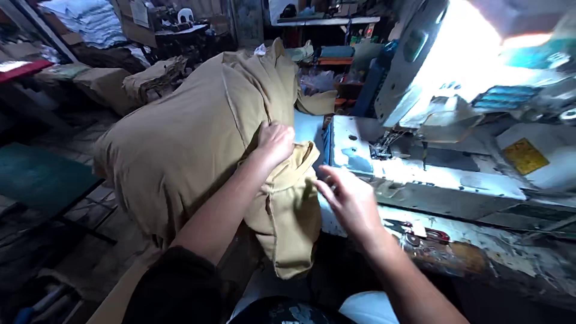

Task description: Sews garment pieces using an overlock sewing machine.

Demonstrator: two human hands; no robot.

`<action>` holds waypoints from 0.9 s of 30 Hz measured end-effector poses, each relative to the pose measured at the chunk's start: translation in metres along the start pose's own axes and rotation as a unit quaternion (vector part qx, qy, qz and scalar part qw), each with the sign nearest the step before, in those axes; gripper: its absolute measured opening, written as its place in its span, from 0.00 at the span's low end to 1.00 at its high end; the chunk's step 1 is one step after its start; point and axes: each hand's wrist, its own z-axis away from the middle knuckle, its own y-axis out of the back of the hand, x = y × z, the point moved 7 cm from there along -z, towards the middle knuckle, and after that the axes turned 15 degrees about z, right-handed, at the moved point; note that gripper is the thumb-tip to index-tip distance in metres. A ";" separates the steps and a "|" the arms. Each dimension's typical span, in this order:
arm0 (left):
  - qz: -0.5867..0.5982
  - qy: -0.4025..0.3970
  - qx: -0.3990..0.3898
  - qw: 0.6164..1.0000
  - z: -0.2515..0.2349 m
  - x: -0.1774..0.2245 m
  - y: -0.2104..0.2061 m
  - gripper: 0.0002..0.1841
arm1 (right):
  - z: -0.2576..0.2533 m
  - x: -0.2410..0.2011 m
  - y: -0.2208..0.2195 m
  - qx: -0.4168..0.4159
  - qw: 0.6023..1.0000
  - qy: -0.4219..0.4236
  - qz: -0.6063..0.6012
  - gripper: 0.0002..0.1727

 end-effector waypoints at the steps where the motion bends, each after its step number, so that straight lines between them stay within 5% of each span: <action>1: 0.025 -0.015 0.019 0.999 0.004 0.002 0.007 0.15 | -0.006 -0.005 -0.003 0.011 0.999 -0.006 0.032 0.24; 5: 0.209 -0.155 0.163 0.952 0.077 0.026 0.054 0.09 | -0.014 -0.012 0.012 0.063 0.994 -0.040 0.081 0.34; 10: 0.245 -0.250 0.173 0.921 0.118 0.045 0.067 0.07 | -0.021 -0.007 0.006 0.069 0.991 -0.078 -0.080 0.14; 13: 0.299 -0.253 0.154 0.907 0.126 0.041 0.069 0.07 | -0.005 0.007 -0.005 -0.007 0.959 -0.161 -0.235 0.16; 16: 0.297 -0.240 0.152 0.912 0.132 0.046 0.067 0.05 | 0.011 0.011 -0.005 0.008 0.890 -0.198 -0.412 0.10; 17: 0.254 -0.244 0.161 0.922 0.134 0.047 0.067 0.04 | 0.015 0.013 -0.001 0.016 0.839 -0.217 -0.498 0.11; 20: 0.161 -0.240 0.147 0.946 0.137 0.033 0.076 0.23 | 0.031 0.030 0.019 -0.003 0.673 -0.297 -0.678 0.21; 21: 0.174 -0.233 0.127 0.948 0.136 0.024 0.079 0.27 | 0.034 0.037 0.029 0.000 0.672 -0.292 -0.680 0.22; 24: 0.329 -0.256 -0.020 0.909 0.134 0.017 0.077 0.28 | 0.041 0.052 0.047 0.054 0.781 -0.237 -0.575 0.19; 27: 0.374 -0.274 -0.010 0.886 0.132 0.024 0.074 0.09 | 0.049 0.055 0.049 0.055 0.831 -0.213 -0.511 0.16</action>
